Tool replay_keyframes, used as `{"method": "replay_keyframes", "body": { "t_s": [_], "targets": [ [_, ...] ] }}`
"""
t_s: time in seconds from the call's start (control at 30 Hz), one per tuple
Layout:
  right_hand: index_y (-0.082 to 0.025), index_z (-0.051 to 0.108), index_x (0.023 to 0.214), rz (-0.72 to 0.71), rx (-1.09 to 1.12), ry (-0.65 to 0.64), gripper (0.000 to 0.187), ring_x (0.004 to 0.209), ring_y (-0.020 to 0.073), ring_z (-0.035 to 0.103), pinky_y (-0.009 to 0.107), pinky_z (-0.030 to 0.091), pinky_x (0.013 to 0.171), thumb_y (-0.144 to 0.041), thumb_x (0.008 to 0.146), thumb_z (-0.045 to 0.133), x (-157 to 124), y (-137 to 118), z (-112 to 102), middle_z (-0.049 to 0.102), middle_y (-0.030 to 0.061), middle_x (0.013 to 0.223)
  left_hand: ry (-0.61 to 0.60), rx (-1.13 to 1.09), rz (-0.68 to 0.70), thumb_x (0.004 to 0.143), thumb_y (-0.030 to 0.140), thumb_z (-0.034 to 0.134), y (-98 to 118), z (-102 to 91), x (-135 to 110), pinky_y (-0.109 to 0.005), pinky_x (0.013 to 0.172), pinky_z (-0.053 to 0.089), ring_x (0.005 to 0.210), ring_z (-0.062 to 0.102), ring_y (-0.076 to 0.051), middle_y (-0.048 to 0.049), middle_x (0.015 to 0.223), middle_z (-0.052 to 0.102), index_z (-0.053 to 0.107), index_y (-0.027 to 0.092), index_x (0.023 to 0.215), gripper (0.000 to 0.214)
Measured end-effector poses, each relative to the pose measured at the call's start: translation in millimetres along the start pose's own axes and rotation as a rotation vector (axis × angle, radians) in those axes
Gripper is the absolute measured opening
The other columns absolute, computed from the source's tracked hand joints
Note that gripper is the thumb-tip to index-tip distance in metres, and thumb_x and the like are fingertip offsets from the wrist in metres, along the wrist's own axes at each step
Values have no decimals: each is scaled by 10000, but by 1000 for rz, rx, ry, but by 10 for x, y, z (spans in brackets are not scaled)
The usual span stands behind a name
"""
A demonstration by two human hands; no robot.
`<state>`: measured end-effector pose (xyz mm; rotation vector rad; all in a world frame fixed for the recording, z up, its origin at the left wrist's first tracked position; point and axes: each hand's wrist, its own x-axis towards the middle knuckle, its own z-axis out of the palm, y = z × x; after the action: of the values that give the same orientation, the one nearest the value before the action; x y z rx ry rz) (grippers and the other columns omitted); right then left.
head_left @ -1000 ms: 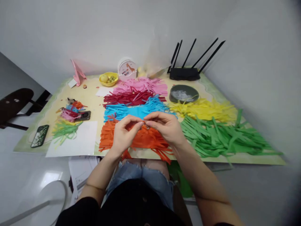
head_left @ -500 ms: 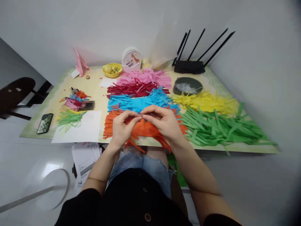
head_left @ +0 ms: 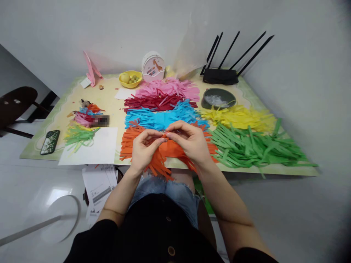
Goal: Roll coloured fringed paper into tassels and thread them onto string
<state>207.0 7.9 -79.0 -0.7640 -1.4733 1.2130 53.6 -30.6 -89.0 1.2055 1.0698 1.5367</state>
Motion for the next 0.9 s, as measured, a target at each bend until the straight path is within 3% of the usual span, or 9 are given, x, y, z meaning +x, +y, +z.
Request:
{"method": "replay_keyframes", "body": {
  "t_s": [0.07, 0.23, 0.33, 0.43, 0.6, 0.9],
  "targets": [
    [-203, 705, 817, 20, 20, 14, 311, 763, 149, 655, 295, 572, 745, -491, 758, 806, -5, 5, 11, 675, 14, 815, -40, -39, -24, 741, 400, 839, 7, -19, 7, -307, 820, 599, 795, 730, -157, -51, 891, 741, 682, 160, 859, 310],
    [-190, 725, 846, 129, 58, -100, 336, 808, 163, 681, 311, 571, 792, -489, 731, 829, -14, 13, 20, 725, 31, 855, 18, 36, 67, 735, 400, 842, -17, -27, -3, -267, 777, 586, 772, 695, -134, -25, 825, 689, 658, 163, 817, 312],
    [-191, 734, 831, 139, 75, -110, 314, 784, 157, 677, 299, 564, 769, -456, 712, 853, -2, 14, 6, 726, 28, 830, 18, -13, 47, 704, 412, 863, -35, -35, -9, -269, 775, 581, 753, 694, -134, -15, 805, 686, 652, 169, 805, 337],
    [-197, 738, 782, 90, 119, -109, 269, 720, 137, 652, 278, 547, 705, -419, 703, 868, 3, 18, -7, 691, 12, 785, -69, -108, -95, 686, 457, 868, -43, -80, 14, -288, 746, 576, 696, 696, -142, -20, 797, 709, 671, 170, 837, 380],
    [-198, 759, 759, 34, -24, -222, 236, 688, 138, 622, 280, 503, 661, -416, 739, 846, -7, 1, -35, 670, 23, 746, -352, -244, -369, 656, 527, 868, -88, -175, 57, -291, 697, 545, 612, 661, -147, -31, 633, 677, 698, 146, 711, 421],
    [-205, 767, 721, 34, -48, -169, 266, 678, 160, 646, 301, 529, 661, -457, 709, 852, 61, -14, 108, 715, 39, 730, -211, -368, -430, 597, 488, 894, -259, -387, -88, -300, 676, 531, 578, 607, -125, 3, 611, 627, 607, 161, 646, 437]
  ]
}}
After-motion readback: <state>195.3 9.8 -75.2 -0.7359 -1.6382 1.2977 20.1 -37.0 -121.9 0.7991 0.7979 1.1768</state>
